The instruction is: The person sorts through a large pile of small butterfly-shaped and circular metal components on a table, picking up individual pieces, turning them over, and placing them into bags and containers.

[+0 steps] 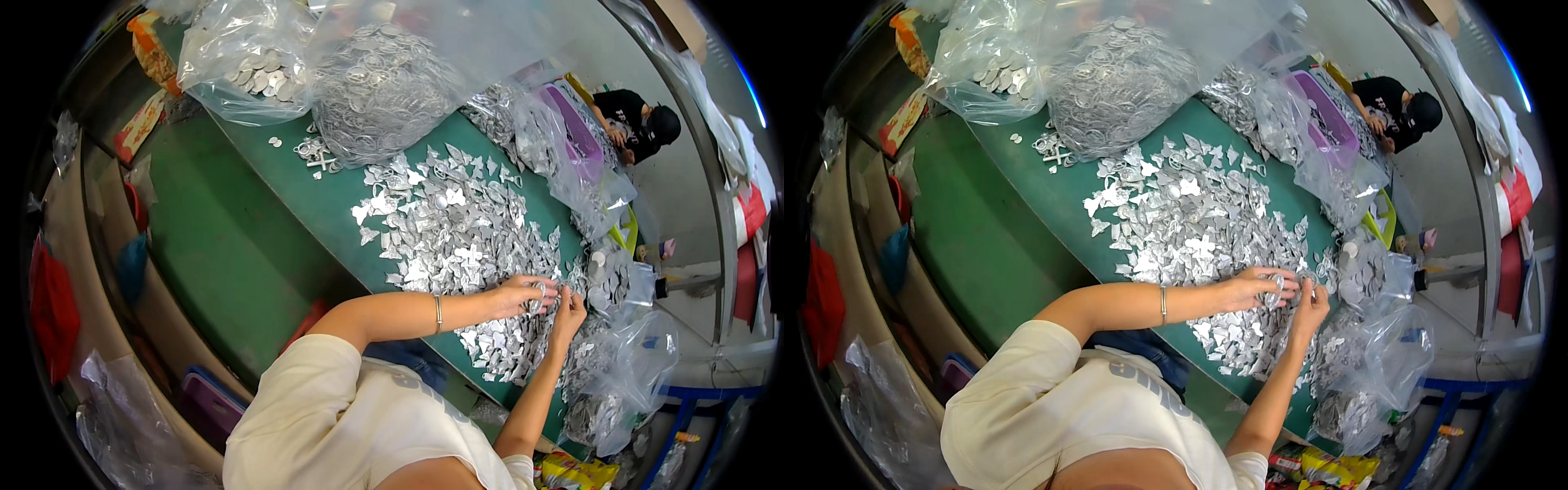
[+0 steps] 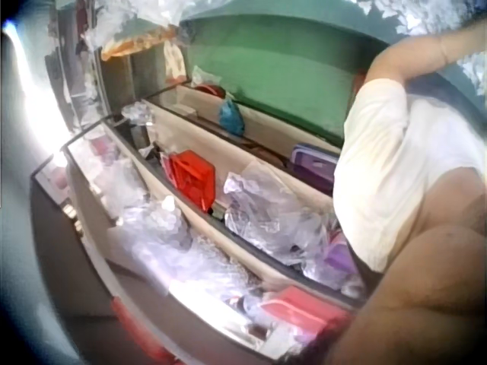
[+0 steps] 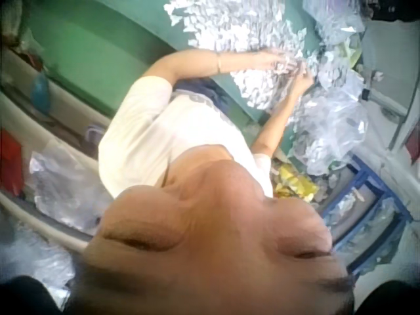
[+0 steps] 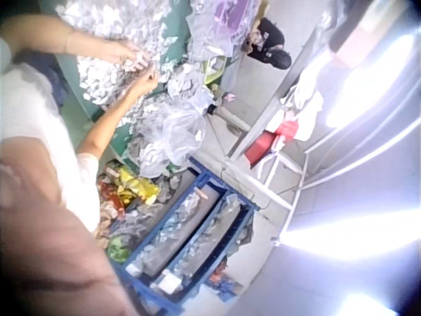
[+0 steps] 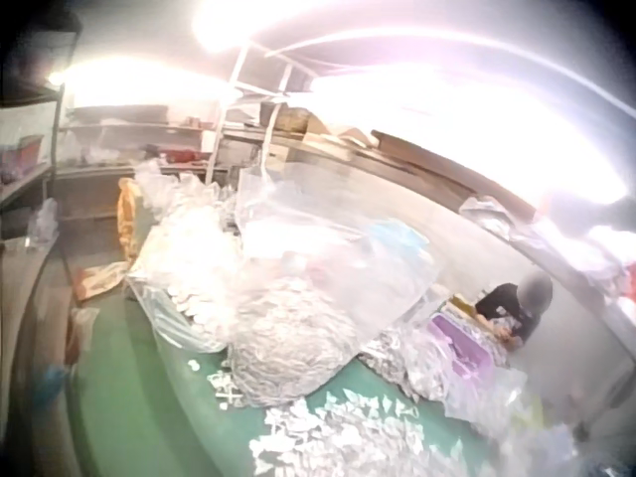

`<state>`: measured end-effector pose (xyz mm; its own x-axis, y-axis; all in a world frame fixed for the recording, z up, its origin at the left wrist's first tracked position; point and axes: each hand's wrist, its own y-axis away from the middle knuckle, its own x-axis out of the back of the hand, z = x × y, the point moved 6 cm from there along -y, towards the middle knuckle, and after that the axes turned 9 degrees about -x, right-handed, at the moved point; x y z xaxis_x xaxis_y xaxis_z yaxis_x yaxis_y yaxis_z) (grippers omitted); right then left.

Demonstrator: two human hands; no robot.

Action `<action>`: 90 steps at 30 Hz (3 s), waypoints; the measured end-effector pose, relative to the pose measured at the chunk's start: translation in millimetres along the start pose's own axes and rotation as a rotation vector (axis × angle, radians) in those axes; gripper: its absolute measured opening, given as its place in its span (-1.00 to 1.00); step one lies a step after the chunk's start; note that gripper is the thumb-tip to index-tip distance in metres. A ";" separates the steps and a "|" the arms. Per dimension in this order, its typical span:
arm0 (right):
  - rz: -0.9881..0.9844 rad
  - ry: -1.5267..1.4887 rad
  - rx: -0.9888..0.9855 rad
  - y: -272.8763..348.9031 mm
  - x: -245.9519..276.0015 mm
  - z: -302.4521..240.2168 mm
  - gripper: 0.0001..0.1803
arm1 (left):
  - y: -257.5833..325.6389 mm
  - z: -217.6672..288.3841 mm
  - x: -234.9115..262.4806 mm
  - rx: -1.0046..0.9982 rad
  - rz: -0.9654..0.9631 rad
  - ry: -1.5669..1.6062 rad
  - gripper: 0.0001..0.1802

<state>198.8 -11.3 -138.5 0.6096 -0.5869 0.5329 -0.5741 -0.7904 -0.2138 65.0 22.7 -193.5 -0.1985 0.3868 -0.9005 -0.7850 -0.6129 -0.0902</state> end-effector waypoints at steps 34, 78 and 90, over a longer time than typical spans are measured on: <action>-0.732 -0.767 -0.401 44.7 -30.4 -111.6 -0.51 | 0.8 8.8 3.8 -0.005 0.122 0.199 -0.62; 0.489 -1.142 -0.525 -194.5 -74.7 -44.0 -0.71 | -1.7 0.8 14.3 0.142 0.188 0.191 -0.59; -0.494 -0.347 -0.127 3.3 -15.8 -16.6 -0.72 | -3.0 16.3 -9.0 0.103 0.263 0.246 -0.55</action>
<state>178.2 -1.7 -134.0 0.9501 -0.1967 0.2421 -0.2262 -0.9689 0.1004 59.6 32.3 -178.1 -0.2643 0.0403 -0.9636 -0.7833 -0.5918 0.1901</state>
